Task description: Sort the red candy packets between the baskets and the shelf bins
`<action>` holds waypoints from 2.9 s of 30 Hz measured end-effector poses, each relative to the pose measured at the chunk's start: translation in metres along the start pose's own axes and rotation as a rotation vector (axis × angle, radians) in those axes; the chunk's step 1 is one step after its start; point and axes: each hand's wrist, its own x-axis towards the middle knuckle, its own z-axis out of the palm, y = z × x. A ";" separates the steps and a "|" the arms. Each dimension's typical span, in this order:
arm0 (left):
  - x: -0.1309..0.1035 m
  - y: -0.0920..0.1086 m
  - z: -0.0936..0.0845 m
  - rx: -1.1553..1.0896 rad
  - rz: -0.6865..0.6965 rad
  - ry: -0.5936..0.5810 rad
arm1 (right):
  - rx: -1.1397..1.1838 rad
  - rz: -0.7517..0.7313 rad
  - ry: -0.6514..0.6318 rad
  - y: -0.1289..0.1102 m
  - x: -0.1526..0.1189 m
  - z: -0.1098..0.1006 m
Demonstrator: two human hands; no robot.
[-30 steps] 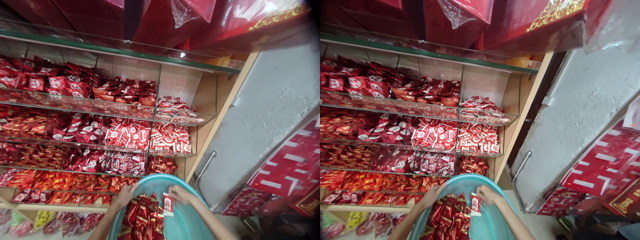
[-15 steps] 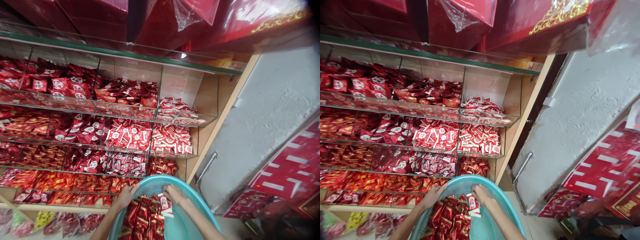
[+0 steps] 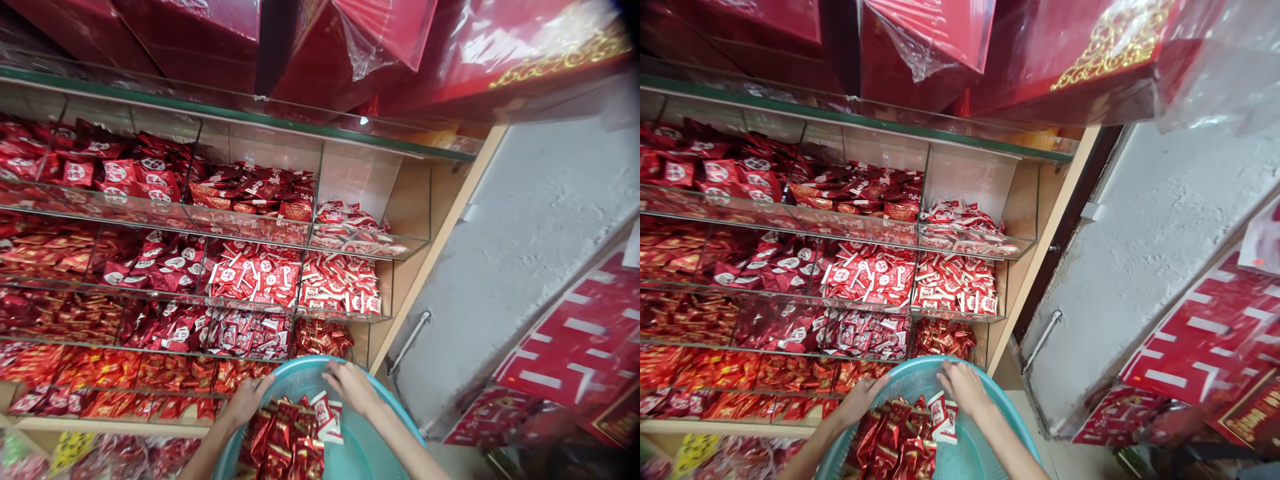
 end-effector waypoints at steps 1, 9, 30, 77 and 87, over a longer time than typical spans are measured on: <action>0.000 0.001 0.000 -0.003 -0.001 -0.001 | 0.036 -0.026 0.050 -0.006 -0.001 -0.015; 0.002 -0.004 0.001 -0.007 -0.013 0.014 | 0.254 -0.133 0.741 -0.027 0.021 -0.117; 0.002 0.001 -0.001 0.058 0.009 0.033 | 0.644 -0.129 0.716 -0.013 0.054 -0.130; 0.002 -0.001 -0.001 0.056 -0.039 -0.008 | 0.396 0.424 -0.103 0.053 -0.022 0.045; 0.002 -0.001 -0.002 0.080 -0.019 -0.004 | 0.193 0.466 -0.116 0.053 -0.019 0.073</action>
